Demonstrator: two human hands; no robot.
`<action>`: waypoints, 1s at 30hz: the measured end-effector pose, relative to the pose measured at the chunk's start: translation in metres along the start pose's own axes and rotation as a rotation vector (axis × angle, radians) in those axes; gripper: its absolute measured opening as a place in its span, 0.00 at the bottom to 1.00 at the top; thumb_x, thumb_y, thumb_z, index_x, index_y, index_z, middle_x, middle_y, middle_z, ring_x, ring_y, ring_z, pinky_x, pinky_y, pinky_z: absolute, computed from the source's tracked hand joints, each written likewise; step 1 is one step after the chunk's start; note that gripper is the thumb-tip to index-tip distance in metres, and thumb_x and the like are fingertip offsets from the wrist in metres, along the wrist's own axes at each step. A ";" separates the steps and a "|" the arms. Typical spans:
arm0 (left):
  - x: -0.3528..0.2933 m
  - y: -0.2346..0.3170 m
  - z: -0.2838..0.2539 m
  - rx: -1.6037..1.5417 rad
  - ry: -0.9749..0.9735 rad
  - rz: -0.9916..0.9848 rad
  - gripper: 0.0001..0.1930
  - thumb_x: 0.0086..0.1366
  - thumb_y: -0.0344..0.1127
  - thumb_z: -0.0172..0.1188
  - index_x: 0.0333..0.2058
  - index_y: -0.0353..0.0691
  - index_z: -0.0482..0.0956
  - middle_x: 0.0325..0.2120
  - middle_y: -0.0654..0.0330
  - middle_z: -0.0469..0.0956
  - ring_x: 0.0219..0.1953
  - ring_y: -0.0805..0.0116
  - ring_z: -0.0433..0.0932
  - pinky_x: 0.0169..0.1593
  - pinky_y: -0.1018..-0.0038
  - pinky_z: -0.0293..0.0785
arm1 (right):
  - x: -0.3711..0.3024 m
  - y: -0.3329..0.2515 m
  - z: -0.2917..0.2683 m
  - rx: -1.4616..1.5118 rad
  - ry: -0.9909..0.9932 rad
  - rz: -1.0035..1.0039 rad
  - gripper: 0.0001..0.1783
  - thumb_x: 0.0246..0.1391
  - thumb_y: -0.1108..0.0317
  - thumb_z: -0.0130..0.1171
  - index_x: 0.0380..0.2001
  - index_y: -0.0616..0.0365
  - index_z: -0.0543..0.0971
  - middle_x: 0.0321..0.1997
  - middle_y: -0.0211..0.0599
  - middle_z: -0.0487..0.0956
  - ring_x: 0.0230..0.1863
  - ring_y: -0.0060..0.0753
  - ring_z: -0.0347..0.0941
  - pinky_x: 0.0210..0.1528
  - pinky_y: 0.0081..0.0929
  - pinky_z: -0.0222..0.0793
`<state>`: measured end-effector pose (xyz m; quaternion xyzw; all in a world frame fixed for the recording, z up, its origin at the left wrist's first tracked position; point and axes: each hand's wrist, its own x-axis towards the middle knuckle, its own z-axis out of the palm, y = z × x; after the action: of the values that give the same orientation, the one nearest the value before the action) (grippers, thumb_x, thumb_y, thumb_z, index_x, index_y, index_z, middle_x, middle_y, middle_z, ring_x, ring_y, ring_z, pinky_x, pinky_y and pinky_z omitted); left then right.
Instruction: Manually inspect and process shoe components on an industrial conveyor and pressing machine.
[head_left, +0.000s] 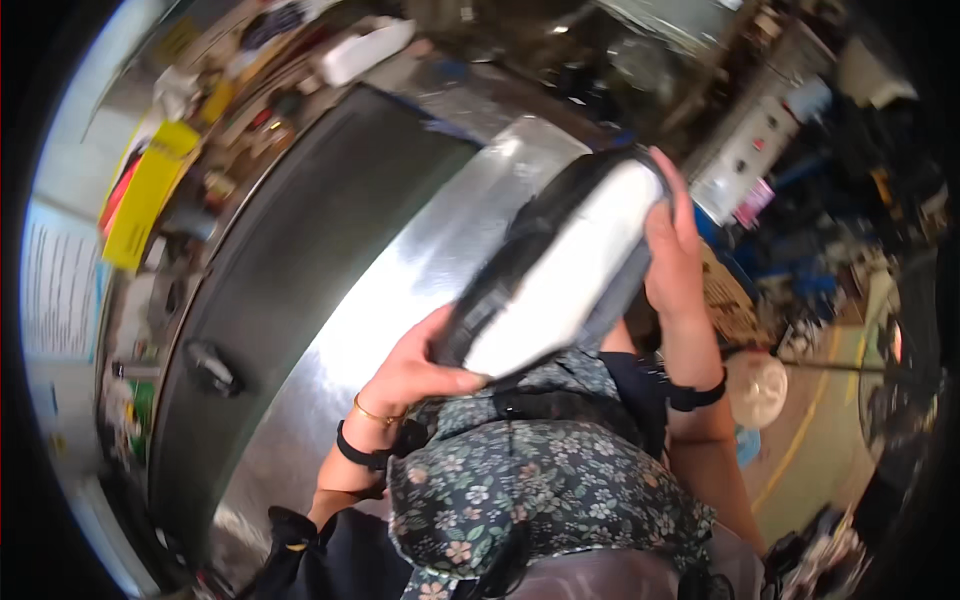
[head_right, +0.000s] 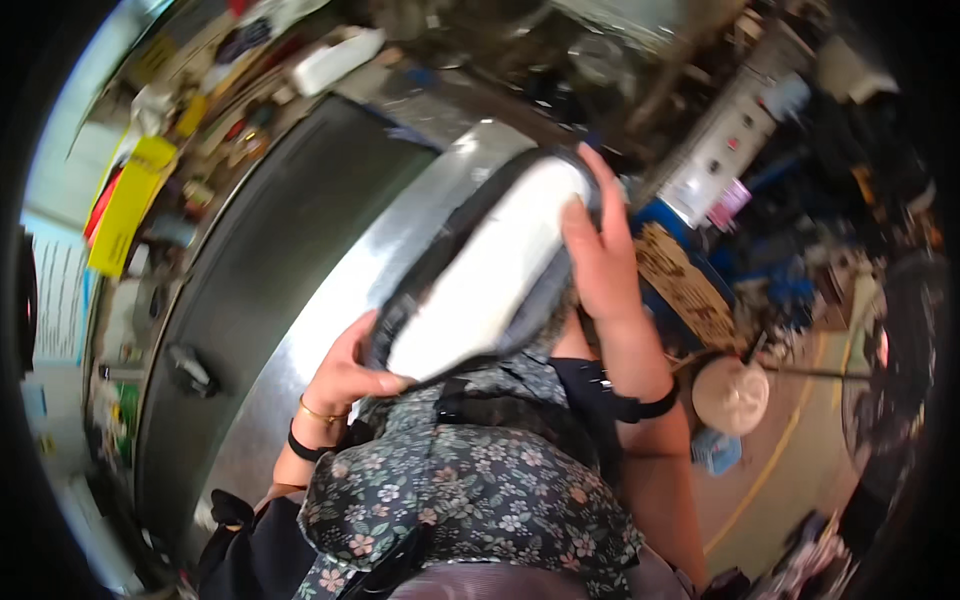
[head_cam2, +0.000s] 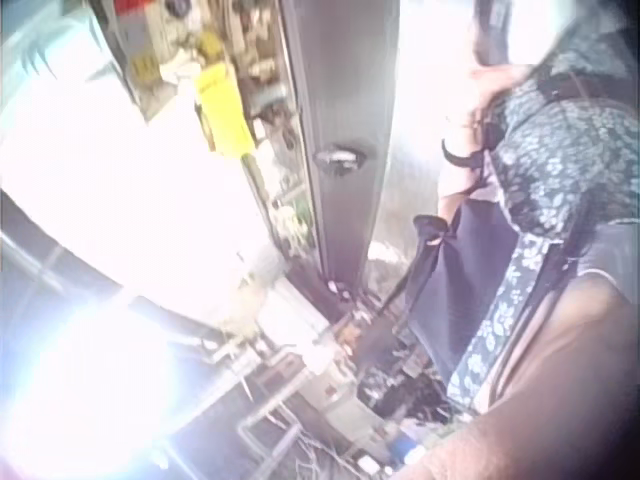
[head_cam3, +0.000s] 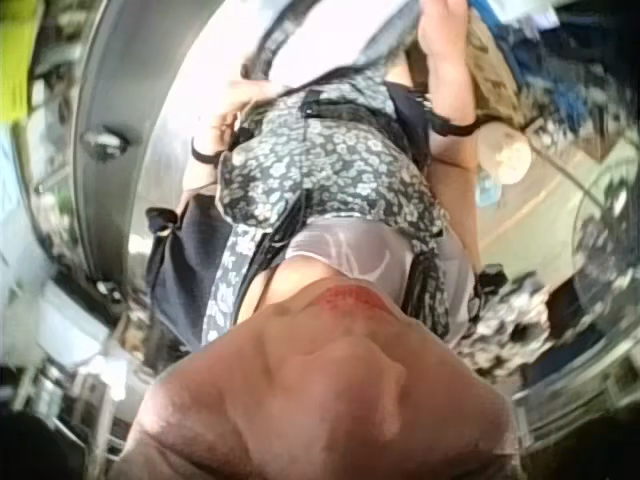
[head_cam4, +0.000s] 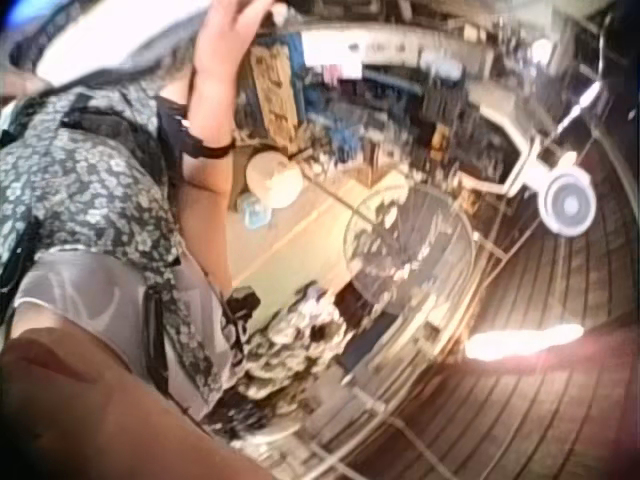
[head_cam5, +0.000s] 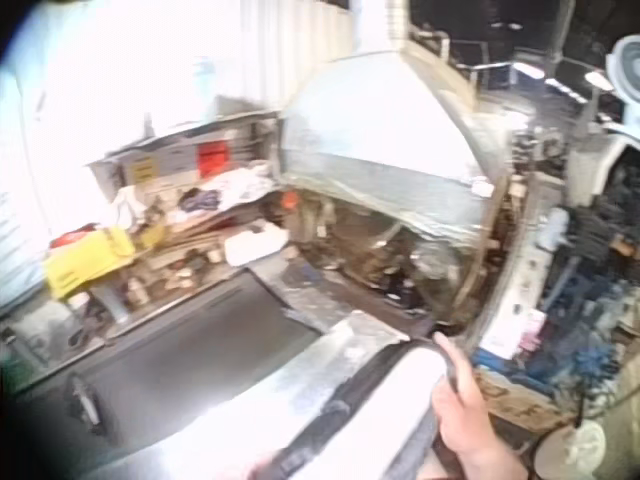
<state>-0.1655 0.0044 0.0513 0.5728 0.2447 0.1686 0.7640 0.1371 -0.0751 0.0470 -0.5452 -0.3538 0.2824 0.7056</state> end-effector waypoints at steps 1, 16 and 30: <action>0.012 0.007 0.010 0.225 -0.215 0.047 0.48 0.49 0.27 0.72 0.66 0.31 0.54 0.62 0.52 0.63 0.64 0.62 0.62 0.67 0.67 0.56 | -0.006 -0.009 0.000 -0.314 0.112 -0.271 0.23 0.66 0.64 0.50 0.62 0.58 0.65 0.53 0.34 0.72 0.48 0.20 0.69 0.52 0.20 0.65; 0.092 -0.003 0.076 0.643 0.023 0.452 0.41 0.53 0.37 0.70 0.64 0.43 0.60 0.66 0.33 0.48 0.70 0.41 0.49 0.67 0.61 0.54 | -0.080 0.002 -0.005 -0.444 -0.192 -0.173 0.28 0.55 0.69 0.63 0.57 0.65 0.70 0.57 0.53 0.74 0.58 0.46 0.73 0.58 0.32 0.67; 0.118 0.009 0.088 0.129 -0.084 0.082 0.28 0.55 0.25 0.68 0.55 0.38 0.69 0.43 0.64 0.76 0.45 0.75 0.74 0.51 0.77 0.71 | -0.107 0.034 -0.027 0.397 0.146 0.611 0.33 0.67 0.43 0.38 0.55 0.63 0.73 0.54 0.40 0.76 0.51 0.32 0.74 0.56 0.32 0.68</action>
<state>-0.0182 0.0001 0.0581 0.6370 0.1991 0.1592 0.7275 0.0959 -0.1660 -0.0105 -0.4969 -0.0617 0.5033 0.7043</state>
